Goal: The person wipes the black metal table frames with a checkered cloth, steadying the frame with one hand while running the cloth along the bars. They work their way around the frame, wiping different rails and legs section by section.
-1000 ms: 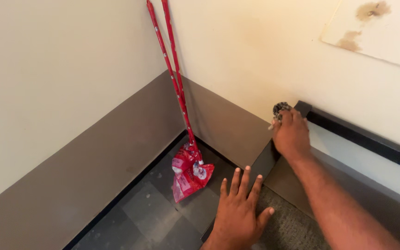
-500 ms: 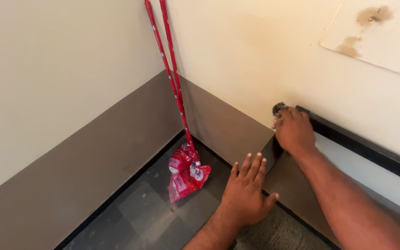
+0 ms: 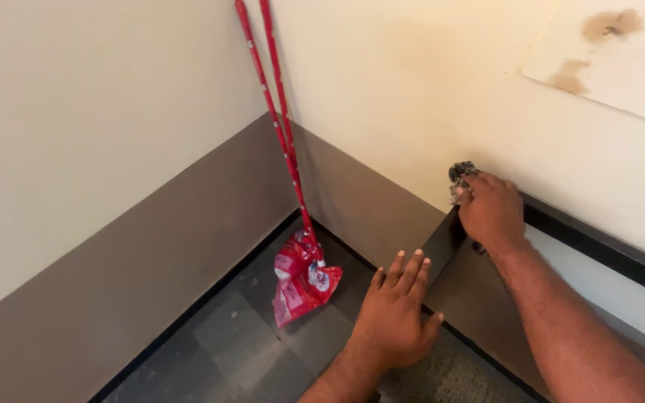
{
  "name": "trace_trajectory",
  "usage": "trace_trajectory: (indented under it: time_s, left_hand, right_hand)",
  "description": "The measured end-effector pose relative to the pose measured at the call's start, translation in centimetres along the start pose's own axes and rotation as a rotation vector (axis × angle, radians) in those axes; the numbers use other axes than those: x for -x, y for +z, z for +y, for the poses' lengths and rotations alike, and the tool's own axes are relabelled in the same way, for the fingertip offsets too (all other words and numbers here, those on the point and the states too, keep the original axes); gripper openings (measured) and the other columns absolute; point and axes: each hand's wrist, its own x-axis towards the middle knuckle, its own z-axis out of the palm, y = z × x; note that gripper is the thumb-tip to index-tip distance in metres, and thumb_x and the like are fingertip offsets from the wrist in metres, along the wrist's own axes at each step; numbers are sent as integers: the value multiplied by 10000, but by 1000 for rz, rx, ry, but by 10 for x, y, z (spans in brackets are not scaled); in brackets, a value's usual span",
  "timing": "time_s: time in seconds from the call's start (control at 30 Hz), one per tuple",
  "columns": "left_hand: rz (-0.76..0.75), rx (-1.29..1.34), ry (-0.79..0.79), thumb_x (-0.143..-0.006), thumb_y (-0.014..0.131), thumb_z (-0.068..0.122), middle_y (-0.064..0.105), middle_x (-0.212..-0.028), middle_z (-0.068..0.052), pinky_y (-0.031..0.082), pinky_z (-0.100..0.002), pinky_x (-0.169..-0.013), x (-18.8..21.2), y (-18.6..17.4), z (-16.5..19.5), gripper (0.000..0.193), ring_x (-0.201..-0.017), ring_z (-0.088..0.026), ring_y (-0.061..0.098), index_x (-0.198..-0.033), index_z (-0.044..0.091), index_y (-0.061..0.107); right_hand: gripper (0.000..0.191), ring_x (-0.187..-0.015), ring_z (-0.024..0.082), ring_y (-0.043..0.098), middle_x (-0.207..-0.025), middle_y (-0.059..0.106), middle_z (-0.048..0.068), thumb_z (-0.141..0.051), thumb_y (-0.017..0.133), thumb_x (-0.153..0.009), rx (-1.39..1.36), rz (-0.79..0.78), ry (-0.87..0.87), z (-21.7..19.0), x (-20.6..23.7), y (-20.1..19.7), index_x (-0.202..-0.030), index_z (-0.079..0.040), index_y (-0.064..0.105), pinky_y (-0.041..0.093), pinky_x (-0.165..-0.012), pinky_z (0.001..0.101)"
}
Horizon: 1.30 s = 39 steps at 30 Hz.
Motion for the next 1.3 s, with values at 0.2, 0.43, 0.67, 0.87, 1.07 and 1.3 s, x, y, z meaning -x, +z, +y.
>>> trace_trajectory:
  time_s: [0.2,0.43,0.67,0.87,1.07,1.3]
  left_hand:
    - [-4,25,-6,-877,687,319,371,-1630,-260,310,-621,-1150,1,-1,3,817,-1500,-470,323,-1533,-73,398]
    - [-29,19,-15,-868,678,298,352,-1629,-247,305,-614,-1142,-1,-2,5,809,-1506,-457,310,-1528,-67,385]
    - [-35,29,-28,-868,666,272,356,-1625,-250,300,-603,-1149,-3,-7,8,794,-1504,-456,309,-1528,-65,380]
    - [-6,-14,-22,-869,645,250,370,-1617,-237,305,-591,-1152,-4,3,7,757,-1487,-454,324,-1519,-48,395]
    - [169,49,36,-973,556,142,522,-1517,-246,418,-487,-1130,0,21,4,516,-1394,-461,486,-1453,-39,503]
    - [371,501,-394,-1027,468,151,716,-1231,-207,538,-396,-1007,6,41,-33,340,-1166,-337,706,-1307,21,611]
  right_hand:
    - [395,-1139,376,555,-1309,644,243,-297,593,-1035,125,8,155,45,15,-18,-1310,-36,703,427,-977,501]
    - [394,-1143,369,541,-1300,649,232,-304,534,-1114,184,-23,330,108,80,-50,-1355,-36,691,429,-1002,518]
    - [319,-1161,379,523,-1298,652,226,-260,594,-1097,274,134,264,119,77,-30,-1274,-32,729,421,-1013,511]
    - [306,-1169,345,554,-1297,655,207,-266,598,-1107,215,125,145,111,62,-35,-1291,-60,732,457,-1022,504]
    - [359,-1058,252,694,-1259,735,173,-331,570,-1045,-569,-222,366,57,58,-67,-1366,-212,678,543,-943,414]
    - [271,-1068,252,662,-1236,648,66,-271,652,-938,-387,-368,-51,-77,111,-58,-1152,-146,762,566,-964,403]
